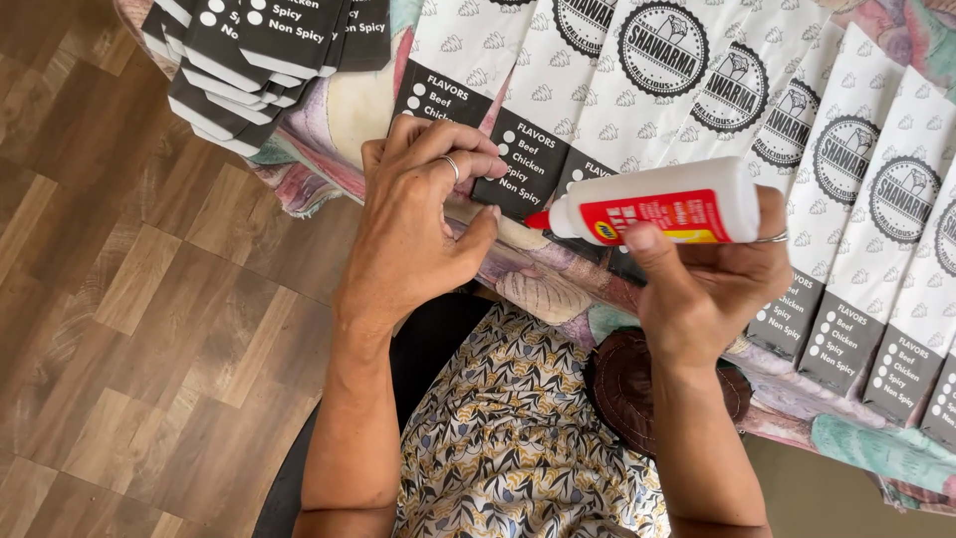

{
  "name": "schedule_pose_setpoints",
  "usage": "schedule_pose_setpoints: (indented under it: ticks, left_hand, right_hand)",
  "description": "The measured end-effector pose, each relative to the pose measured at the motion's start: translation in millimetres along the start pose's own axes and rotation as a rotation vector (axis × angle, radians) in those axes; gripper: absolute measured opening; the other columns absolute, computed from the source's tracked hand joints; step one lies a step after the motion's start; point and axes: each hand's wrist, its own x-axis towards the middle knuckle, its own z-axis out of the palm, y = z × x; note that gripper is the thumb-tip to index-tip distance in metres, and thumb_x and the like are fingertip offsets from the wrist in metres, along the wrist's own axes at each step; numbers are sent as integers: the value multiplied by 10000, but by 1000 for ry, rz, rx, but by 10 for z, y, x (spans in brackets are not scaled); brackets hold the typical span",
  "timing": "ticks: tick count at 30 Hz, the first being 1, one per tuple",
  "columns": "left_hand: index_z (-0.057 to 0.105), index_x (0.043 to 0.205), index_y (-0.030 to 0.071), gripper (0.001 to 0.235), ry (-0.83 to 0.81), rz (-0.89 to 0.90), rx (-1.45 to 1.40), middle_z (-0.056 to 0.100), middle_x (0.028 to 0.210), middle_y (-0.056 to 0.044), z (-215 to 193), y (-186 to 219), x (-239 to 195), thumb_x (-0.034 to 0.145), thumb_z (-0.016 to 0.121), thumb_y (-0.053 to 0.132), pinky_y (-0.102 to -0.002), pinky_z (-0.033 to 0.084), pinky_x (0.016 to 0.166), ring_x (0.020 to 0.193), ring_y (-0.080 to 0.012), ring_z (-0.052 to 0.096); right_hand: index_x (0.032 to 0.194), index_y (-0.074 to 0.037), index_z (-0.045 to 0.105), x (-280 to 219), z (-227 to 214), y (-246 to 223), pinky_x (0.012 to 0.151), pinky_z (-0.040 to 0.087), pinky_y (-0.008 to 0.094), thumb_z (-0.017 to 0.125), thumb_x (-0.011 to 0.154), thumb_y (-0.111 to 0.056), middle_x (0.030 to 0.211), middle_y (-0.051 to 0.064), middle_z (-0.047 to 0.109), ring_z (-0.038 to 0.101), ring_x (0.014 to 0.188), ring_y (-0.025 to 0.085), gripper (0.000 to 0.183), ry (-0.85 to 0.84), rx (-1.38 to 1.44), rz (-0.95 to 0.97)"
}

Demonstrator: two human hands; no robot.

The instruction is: The person aligns printed flavor labels on white Shawarma paper bags, then applies glue from a bottle along the label edges and presses them down. The person repeats this process for multiple bags.

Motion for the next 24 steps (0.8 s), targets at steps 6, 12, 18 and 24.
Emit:
schedule_pose_setpoints:
  ticks: [6, 12, 18, 24]
  left_hand:
    - [733, 995, 105, 224, 68, -55, 55, 655, 1130, 51, 80, 42, 20, 774, 756, 83, -403, 339, 874, 1062, -203, 513]
    - [739, 955, 97, 221, 102, -85, 36, 657, 1092, 56, 91, 59, 24, 750, 690, 32, -403, 336, 882, 1064, -207, 522]
    - [753, 987, 79, 315, 102, -71, 31, 676, 1080, 51, 91, 51, 45, 777, 593, -93, -389, 341, 853, 1069, -212, 534]
    - [756, 948, 83, 291, 121, -64, 27, 662, 1082, 55, 109, 27, 28, 770, 605, -91, -392, 338, 855, 1057, -209, 523]
  right_hand:
    - [1027, -113, 499, -5, 16, -63, 692, 487, 273, 876, 848, -126, 815, -9, 538, 522, 750, 108, 417, 84, 33, -3]
    - [993, -38, 573, -39, 170, -42, 498, 432, 255, 907, 819, -103, 816, 28, 576, 563, 634, 108, 383, 51, -166, 7]
    - [1131, -26, 509, 31, 355, -89, 707, 613, 315, 850, 867, -29, 907, 127, 672, 681, 817, 207, 431, -66, -50, 11]
    - [951, -47, 609, -63, -2, 32, 580, 481, 281, 888, 807, -58, 896, 31, 590, 602, 738, 143, 314, 61, -85, -29]
